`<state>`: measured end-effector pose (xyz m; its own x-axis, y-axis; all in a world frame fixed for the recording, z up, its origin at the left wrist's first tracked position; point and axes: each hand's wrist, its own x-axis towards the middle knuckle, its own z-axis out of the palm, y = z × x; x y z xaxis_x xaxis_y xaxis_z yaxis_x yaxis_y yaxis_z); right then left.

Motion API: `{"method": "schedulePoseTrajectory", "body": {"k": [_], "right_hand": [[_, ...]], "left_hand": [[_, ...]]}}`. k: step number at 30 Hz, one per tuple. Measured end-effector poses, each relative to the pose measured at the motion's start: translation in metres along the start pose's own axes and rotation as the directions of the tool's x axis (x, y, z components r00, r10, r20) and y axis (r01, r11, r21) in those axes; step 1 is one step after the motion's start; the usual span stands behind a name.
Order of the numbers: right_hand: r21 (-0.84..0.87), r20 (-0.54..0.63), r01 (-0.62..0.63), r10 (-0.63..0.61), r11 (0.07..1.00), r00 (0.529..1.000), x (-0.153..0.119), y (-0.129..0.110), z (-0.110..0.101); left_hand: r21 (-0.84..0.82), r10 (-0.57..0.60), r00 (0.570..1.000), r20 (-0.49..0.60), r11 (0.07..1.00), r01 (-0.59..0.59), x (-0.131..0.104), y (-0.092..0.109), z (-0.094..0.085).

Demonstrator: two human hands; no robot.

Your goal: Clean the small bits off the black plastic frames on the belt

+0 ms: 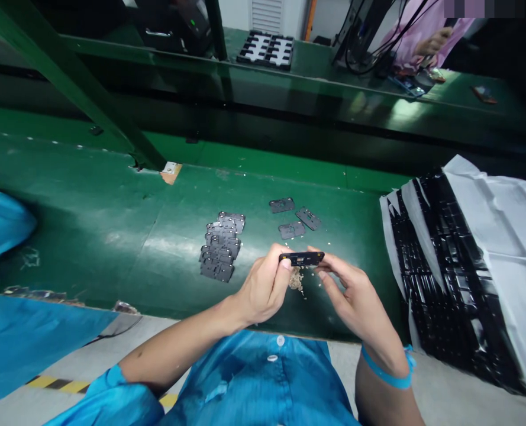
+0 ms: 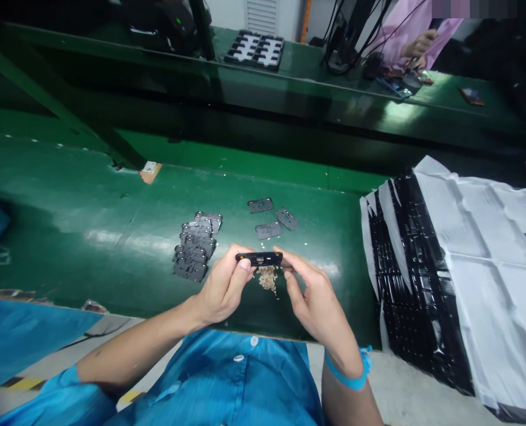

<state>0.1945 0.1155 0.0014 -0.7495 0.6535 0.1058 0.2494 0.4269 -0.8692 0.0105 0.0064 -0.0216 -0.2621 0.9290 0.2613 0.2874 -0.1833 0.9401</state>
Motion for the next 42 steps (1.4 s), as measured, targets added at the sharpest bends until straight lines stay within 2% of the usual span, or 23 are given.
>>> {"method": "schedulePoseTrajectory", "body": {"k": [3, 6, 10, 13, 19, 23, 29, 35, 42], "right_hand": [[-0.047, -0.060, 0.044, -0.047, 0.998, 0.997, 0.001, -0.002, -0.003], [0.075, -0.167, 0.039, -0.026, 0.996, 0.986, 0.001, -0.008, 0.005], [0.159, -0.345, 0.015, 0.041, 0.987, 0.938, 0.003, -0.015, 0.023], [0.220, -0.422, 0.043, 0.055, 0.975, 0.905, 0.006, -0.016, 0.035], [0.409, -0.429, 0.079, 0.115, 0.909, 0.896, 0.004, -0.009, 0.049], [0.476, -0.419, 0.108, 0.117, 0.873, 0.900, 0.002, -0.004, 0.055], [0.494, -0.428, 0.115, 0.126, 0.862, 0.895, 0.001, -0.006, 0.058], [0.443, -0.389, 0.131, 0.059, 0.887, 0.919, -0.001, -0.009, 0.053], [0.395, -0.429, 0.140, 0.047, 0.908, 0.902, -0.002, -0.007, 0.053]], "left_hand": [[-0.040, -0.062, 0.998, 0.015, 0.997, 0.062, 0.000, 0.002, -0.001], [-0.111, -0.116, 0.992, 0.049, 0.986, 0.121, -0.001, 0.002, 0.002], [-0.180, -0.154, 0.985, 0.075, 0.970, 0.166, -0.005, 0.002, 0.006], [-0.200, -0.173, 0.983, 0.064, 0.963, 0.182, -0.008, 0.004, 0.007], [-0.253, -0.128, 0.991, 0.037, 0.958, 0.134, -0.009, 0.006, 0.008], [-0.268, -0.113, 0.993, 0.022, 0.957, 0.115, -0.010, 0.007, 0.010], [-0.293, -0.099, 0.995, 0.021, 0.951, 0.101, -0.012, 0.008, 0.012], [-0.285, -0.132, 0.991, 0.020, 0.949, 0.132, -0.016, 0.002, 0.013], [-0.248, -0.143, 0.989, 0.039, 0.957, 0.148, -0.014, 0.005, 0.012]]}}
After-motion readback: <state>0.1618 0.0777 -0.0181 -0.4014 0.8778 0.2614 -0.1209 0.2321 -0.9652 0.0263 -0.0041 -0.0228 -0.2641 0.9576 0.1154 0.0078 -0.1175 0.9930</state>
